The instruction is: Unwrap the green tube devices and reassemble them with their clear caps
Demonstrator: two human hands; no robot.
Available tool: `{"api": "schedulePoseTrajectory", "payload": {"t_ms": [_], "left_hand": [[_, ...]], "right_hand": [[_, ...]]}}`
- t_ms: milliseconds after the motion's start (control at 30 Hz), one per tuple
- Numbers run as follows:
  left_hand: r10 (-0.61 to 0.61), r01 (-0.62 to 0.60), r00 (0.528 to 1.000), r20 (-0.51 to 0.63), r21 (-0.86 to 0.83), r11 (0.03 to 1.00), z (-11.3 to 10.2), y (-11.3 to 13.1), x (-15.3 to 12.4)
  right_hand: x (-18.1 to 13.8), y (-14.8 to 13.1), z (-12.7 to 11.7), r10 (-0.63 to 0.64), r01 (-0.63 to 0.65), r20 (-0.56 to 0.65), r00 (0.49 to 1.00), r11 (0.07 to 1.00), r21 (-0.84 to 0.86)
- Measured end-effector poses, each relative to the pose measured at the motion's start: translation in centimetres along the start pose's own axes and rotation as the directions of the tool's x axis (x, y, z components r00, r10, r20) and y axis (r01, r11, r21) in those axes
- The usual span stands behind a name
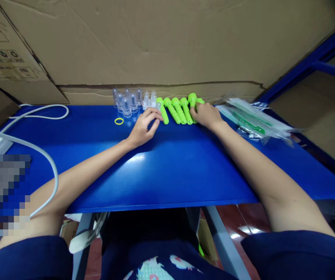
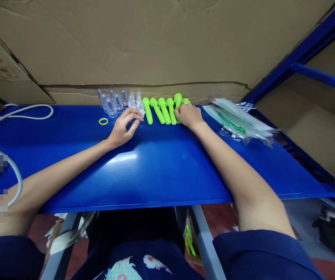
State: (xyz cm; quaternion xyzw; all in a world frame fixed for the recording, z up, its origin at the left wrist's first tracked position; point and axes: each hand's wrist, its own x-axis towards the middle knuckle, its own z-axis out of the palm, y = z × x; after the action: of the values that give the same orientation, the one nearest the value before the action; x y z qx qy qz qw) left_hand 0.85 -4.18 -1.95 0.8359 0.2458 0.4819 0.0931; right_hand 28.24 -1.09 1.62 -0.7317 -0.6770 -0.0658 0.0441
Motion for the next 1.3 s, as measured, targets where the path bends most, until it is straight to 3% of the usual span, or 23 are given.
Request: {"api": "schedulePoseTrajectory", "payload": {"t_ms": [300, 467, 567, 667, 733, 833, 1000, 1067, 1167, 1300], "left_hand": [[-0.034, 0.034, 0.999, 0.028, 0.007, 0.999, -0.1, 0.3, 0.1], [-0.047, 0.048, 0.999, -0.019, 0.055, 0.997, -0.1, 0.0, 0.2], [-0.15, 0.153, 0.988, -0.033, 0.167, 0.974, -1.4, -0.7, 1.2], [-0.315, 0.296, 0.949, 0.018, 0.3, 0.907, -4.2, -1.3, 2.7], [-0.423, 0.363, 0.903, 0.075, 0.396, 0.843, -6.3, -1.3, 3.8], [-0.594, 0.396, 0.782, 0.188, 0.587, 0.706, -9.0, -0.9, 5.2], [-0.809, 0.29, 0.473, 0.35, 0.805, 0.518, -11.4, -0.9, 6.2], [-0.857, 0.264, 0.387, 0.34, 0.85, 0.457, -11.7, -1.2, 6.3], [-0.893, 0.242, 0.334, 0.303, 0.888, 0.392, -11.6, -1.3, 6.2], [-0.897, 0.225, 0.295, 0.329, 0.888, 0.4, -11.0, -0.7, 6.0]], "right_hand": [[0.2, 0.3, 0.2, 0.022, -0.021, 0.028, 0.999, 0.999, -0.034], [0.1, 0.5, -0.1, 0.051, -0.052, -0.047, 0.998, 0.999, -0.014], [0.2, 0.8, -0.3, 0.117, -0.117, -0.121, 0.986, 0.993, 0.005], [0.3, 1.4, -0.4, 0.176, -0.176, -0.17, 0.97, 0.984, 0.02], [0.5, 1.8, -0.1, 0.205, -0.203, -0.179, 0.962, 0.979, 0.029], [0.8, 2.3, 0.5, 0.232, -0.231, -0.141, 0.962, 0.973, 0.023], [1.1, 2.7, 0.8, 0.237, -0.237, -0.03, 0.971, 0.971, -0.009], [1.1, 2.6, 0.6, 0.232, -0.232, -0.006, 0.973, 0.973, -0.015], [0.9, 2.2, 0.1, 0.249, -0.249, -0.013, 0.968, 0.968, -0.015], [0.2, 1.1, -0.8, 0.278, -0.272, -0.109, 0.954, 0.96, 0.063]]}}
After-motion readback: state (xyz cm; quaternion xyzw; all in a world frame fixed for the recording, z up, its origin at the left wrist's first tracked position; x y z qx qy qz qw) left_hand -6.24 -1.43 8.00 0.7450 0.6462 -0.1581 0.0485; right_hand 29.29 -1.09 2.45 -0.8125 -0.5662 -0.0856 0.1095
